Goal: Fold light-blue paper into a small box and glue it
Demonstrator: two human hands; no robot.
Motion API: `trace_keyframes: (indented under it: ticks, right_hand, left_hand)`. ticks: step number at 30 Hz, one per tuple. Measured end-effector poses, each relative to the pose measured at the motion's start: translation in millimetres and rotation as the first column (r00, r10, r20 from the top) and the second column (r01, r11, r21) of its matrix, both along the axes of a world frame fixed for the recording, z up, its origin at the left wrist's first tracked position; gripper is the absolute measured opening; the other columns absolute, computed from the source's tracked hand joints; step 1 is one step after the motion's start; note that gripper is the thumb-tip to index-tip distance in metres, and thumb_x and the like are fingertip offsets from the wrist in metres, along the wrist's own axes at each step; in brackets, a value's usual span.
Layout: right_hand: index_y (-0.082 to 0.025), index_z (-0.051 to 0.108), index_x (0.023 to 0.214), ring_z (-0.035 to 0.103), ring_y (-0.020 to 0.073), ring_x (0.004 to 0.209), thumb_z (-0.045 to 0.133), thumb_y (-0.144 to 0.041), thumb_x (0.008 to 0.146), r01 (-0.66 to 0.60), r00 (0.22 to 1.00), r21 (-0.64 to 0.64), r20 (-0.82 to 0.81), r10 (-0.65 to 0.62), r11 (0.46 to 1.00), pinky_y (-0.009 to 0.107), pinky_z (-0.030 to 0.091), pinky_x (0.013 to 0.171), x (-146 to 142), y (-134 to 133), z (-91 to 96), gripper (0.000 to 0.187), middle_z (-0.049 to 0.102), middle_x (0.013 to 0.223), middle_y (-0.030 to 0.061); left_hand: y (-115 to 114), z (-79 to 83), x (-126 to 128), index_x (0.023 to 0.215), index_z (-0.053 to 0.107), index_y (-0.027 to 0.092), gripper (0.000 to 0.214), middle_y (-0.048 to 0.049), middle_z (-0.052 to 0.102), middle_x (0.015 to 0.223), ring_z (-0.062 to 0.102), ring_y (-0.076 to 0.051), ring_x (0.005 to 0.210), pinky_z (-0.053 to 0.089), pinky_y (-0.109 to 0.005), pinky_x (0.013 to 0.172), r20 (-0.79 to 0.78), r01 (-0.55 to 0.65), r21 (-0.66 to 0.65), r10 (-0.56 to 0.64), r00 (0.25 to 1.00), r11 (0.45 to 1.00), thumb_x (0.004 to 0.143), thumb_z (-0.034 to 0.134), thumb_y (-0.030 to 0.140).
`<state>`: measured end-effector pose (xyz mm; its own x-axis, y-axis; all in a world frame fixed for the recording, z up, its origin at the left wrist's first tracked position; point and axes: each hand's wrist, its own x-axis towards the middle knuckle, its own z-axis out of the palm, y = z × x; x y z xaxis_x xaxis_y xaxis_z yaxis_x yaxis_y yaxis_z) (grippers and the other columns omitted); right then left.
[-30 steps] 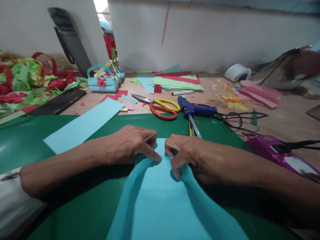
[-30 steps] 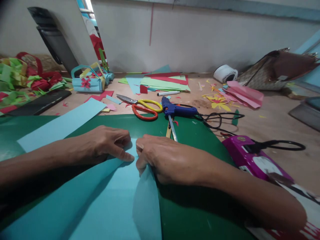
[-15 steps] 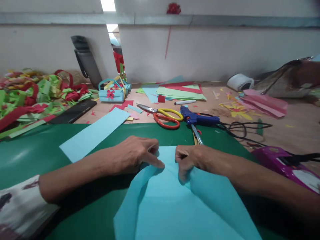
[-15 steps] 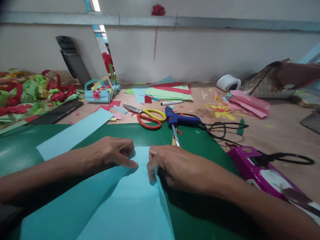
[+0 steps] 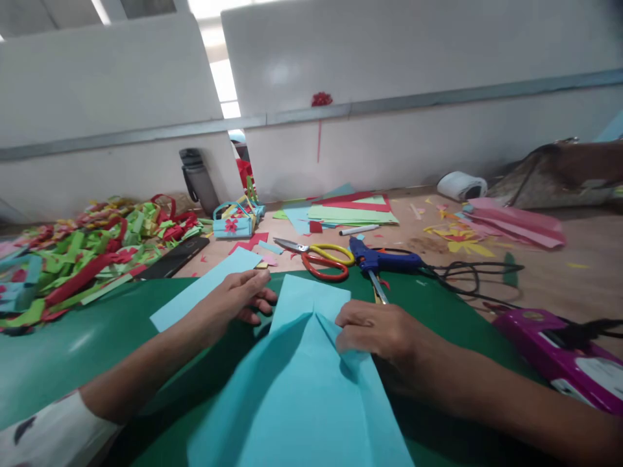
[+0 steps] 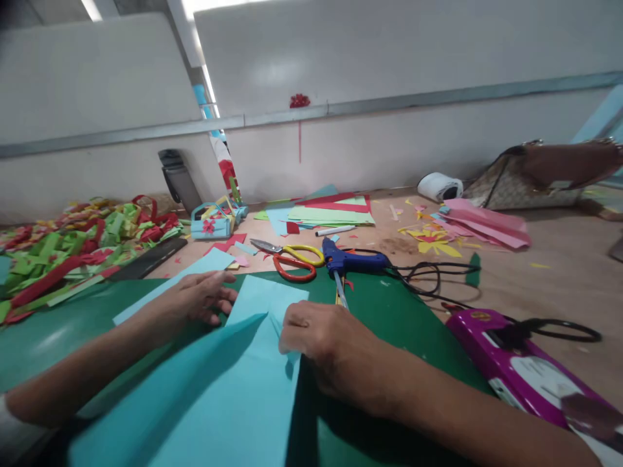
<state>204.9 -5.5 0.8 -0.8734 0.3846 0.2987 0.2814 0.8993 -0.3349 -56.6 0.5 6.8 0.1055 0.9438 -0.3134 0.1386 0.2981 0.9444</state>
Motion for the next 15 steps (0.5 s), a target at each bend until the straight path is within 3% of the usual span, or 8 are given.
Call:
trace_keyframes:
  ticks: [5,9,12,15]
  right_hand:
    - [-0.014,0.056,0.077,0.046,0.0147,0.071,0.044,-0.007,0.082,-0.026,1.0,0.185,0.018,0.023,0.982,0.026,0.034,0.063,0,-1,7.2,0.015,0.056,0.081,0.0075]
    - [-0.014,0.056,0.078,0.045,0.0154,0.071,0.039,-0.007,0.086,-0.022,0.998,0.301,0.058,0.005,0.953,0.028,0.034,0.064,-1,2,7.6,0.021,0.056,0.08,0.0073]
    - [-0.015,0.056,0.077,0.044,0.0154,0.069,0.037,-0.005,0.087,-0.021,0.996,0.363,0.093,-0.014,0.932,0.029,0.033,0.063,-2,4,7.1,0.023,0.055,0.077,0.0061]
    - [-0.015,0.056,0.076,0.043,0.0159,0.068,0.037,-0.004,0.086,-0.022,0.994,0.413,0.104,-0.023,0.911,0.029,0.032,0.062,-3,2,9.2,0.024,0.055,0.075,0.0054]
  left_hand:
    - [-8,9.8,13,0.097,0.058,0.016,0.054,-0.0047,0.062,0.085,0.06,-0.017,0.074,0.048,-0.026,0.061,0.227,0.233,-0.097,-0.207,0.952,0.968,0.068,0.063,0.062]
    - [-17,16.0,25,0.101,0.058,0.016,0.061,-0.0055,0.064,0.091,0.06,-0.018,0.077,0.047,-0.025,0.062,0.163,0.227,-0.018,-0.221,0.961,0.974,0.053,0.082,0.046]
    - [-22,17.6,36,0.104,0.059,0.014,0.061,-0.0073,0.066,0.093,0.06,-0.021,0.081,0.048,-0.03,0.07,0.138,0.253,0.037,-0.256,0.957,0.967,0.051,0.084,0.03]
    - [-24,19.1,45,0.102,0.06,0.012,0.057,-0.0054,0.066,0.087,0.06,-0.019,0.075,0.048,-0.029,0.068,0.088,0.177,0.071,-0.183,0.979,0.982,0.051,0.083,0.02]
